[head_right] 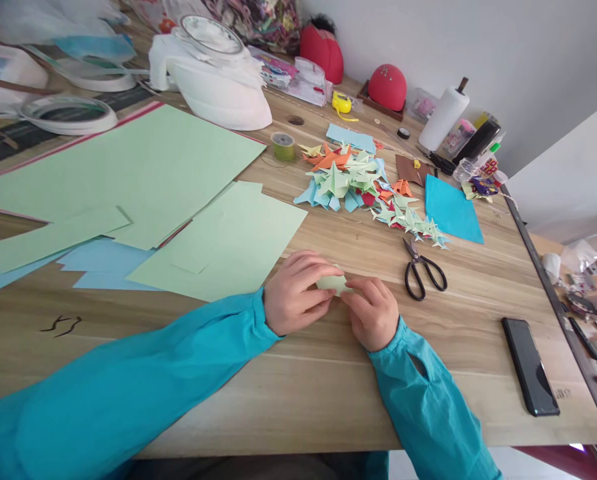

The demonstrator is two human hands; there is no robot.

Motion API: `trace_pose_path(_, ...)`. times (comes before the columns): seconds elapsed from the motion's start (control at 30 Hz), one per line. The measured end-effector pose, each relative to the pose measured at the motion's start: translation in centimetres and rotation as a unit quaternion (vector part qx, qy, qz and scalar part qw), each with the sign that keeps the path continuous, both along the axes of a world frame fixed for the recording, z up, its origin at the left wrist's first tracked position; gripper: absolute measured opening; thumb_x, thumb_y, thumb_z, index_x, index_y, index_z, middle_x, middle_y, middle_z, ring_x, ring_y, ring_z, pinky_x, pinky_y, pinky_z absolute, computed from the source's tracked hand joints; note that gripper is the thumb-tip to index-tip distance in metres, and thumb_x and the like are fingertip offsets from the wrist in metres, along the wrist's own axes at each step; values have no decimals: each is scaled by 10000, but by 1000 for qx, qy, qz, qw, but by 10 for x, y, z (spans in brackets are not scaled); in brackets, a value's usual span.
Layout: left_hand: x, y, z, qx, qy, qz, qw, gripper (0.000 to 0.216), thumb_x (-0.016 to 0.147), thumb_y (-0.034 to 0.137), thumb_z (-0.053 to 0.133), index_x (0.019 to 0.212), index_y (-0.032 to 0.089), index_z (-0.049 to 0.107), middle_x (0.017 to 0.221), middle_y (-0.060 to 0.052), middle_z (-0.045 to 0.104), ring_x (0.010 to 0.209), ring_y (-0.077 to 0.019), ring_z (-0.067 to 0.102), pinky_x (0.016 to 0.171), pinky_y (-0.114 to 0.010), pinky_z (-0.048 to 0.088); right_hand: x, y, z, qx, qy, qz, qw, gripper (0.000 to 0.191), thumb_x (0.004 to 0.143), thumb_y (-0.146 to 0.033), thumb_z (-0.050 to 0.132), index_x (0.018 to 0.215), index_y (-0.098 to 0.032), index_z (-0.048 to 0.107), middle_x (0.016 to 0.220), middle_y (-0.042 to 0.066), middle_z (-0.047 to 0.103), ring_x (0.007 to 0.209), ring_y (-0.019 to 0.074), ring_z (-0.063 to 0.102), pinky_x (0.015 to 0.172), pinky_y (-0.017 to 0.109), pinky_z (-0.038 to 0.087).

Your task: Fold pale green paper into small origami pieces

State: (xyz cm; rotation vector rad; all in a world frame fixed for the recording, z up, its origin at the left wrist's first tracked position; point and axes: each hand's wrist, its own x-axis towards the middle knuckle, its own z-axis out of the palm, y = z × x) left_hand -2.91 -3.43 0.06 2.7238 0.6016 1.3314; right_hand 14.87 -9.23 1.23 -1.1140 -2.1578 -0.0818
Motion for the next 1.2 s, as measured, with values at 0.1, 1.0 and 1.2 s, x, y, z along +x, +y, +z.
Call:
trace_pose_path(0.1, -2, 2, 1, 3, 7, 4, 1000, 135, 735, 159, 569, 638, 192, 656, 1019, -43, 649, 919, -201, 528, 880, -423, 390, 1, 0, 2, -9, 5, 7, 1000, 245, 767, -10, 477, 866, -184, 618, 915, 99, 639, 855, 199, 577, 696, 339, 514)
trace_pose_path(1.0, -5, 4, 7, -23, 29, 7, 999, 212, 771, 108, 495, 667, 187, 662, 1099, -59, 664, 941, -176, 604, 930, -420, 379, 3, 0, 2, -25, 35, 19, 999, 276, 787, -9, 439, 906, -185, 616, 906, 94, 662, 872, 194, 602, 727, 350, 542)
trace_pose_path(1.2, -4, 4, 5, -33, 28, -7, 999, 217, 758, 75, 466, 664, 170, 636, 1101, -79, 660, 949, -172, 612, 949, -421, 364, 3, 0, 1, -20, 36, 27, 999, 291, 782, -1, 446, 934, -185, 613, 904, 96, 661, 871, 196, 603, 717, 344, 546)
